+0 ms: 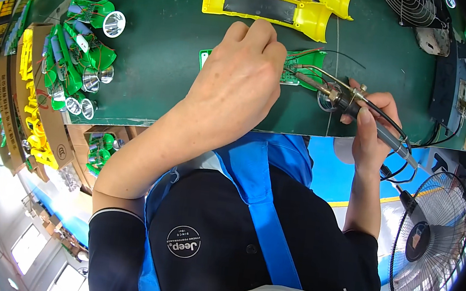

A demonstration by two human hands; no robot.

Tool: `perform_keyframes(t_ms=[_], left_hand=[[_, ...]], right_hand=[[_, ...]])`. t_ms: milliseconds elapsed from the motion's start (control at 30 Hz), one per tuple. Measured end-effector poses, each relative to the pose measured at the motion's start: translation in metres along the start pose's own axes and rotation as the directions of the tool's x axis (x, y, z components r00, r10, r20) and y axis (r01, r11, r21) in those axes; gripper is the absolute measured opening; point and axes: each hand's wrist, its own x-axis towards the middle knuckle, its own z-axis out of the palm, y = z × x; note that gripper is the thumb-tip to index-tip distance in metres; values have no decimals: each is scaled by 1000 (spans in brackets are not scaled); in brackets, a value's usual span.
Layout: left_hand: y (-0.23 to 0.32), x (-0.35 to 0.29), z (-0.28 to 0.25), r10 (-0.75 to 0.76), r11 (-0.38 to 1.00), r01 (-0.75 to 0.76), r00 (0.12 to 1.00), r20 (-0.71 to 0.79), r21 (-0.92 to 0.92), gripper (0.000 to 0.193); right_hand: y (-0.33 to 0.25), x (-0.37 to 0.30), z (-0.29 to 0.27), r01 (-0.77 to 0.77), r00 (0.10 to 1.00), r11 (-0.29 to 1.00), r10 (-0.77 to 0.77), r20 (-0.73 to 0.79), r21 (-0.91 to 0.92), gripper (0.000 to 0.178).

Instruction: Soldering electrical connections on circuit boards for portable lights and assembling them into plastic housings.

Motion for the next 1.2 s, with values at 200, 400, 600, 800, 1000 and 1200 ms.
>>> perform_keyframes(t_ms=[200, 400, 600, 800, 1000, 1200], left_hand=[[-2, 0, 2, 49, 999, -49, 999, -20, 13, 15], [2, 1, -1, 7, 1000, -7, 1000, -5, -2, 13], [-1, 0, 0, 49, 999, -49, 999, -10, 15, 16], [0, 1, 0, 42, 999, -42, 999, 2, 15, 15], [-1, 2, -1, 40, 999, -40, 999, 13, 6, 14], [-1, 2, -3, 41, 999, -41, 999, 18, -8, 13]], right_hand=[[-2, 0, 0, 8, 1000, 1000, -7, 30, -17, 18], [-4, 1, 1, 18, 999, 999, -16, 48, -36, 20], [4, -3, -2, 51, 998, 998, -52, 34, 40, 24], [2, -2, 1, 52, 998, 996, -50, -30, 71, 26], [-6, 4, -6, 154, 980, 988, -149, -135, 30, 30], [-14, 20, -15, 221, 960, 975, -215, -180, 11, 36]])
